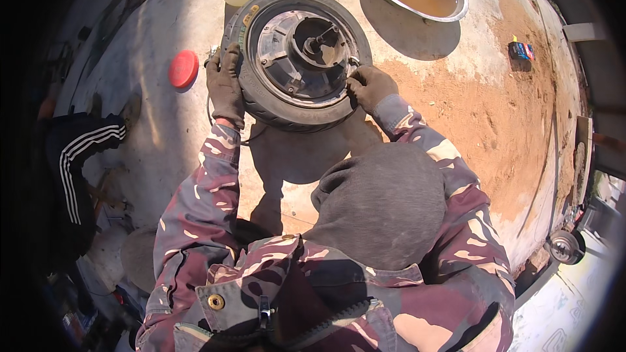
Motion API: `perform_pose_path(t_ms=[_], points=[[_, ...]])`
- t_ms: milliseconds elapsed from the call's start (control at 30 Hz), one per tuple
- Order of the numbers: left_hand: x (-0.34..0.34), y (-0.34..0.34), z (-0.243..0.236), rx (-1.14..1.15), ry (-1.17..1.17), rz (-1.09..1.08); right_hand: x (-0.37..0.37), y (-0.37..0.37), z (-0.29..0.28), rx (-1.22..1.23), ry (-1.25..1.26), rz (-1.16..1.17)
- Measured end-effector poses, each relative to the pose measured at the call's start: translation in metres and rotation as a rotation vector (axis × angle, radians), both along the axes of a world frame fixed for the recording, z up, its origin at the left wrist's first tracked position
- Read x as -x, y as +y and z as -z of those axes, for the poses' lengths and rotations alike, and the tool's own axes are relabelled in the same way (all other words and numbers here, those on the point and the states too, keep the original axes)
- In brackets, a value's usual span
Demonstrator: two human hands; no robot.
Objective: The person is repairing a motorcycle tire. They are using a tool to remove the tire from the rim and then using a different tool to remove the inner tube from the tire.
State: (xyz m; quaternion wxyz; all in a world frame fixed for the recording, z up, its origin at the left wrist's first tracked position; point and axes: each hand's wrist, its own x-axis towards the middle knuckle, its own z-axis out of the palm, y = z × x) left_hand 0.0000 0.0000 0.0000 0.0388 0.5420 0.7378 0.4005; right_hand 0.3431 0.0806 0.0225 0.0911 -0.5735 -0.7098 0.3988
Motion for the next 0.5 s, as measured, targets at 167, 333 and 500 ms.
perform_pose_path(t_ms=[167, 333, 500], points=[[0.000, -0.005, -0.010, 0.031, 0.015, 0.006, 0.008, -0.020, -0.009, -0.112, -0.036, -0.085], [-0.003, -0.010, -0.012, 0.027, -0.008, -0.009, 0.017, -0.037, -0.016, -0.145, 0.061, -0.145], [-0.005, -0.009, -0.017, -0.035, 0.019, 0.008, 0.023, -0.036, -0.019, -0.199, 0.033, -0.186]])
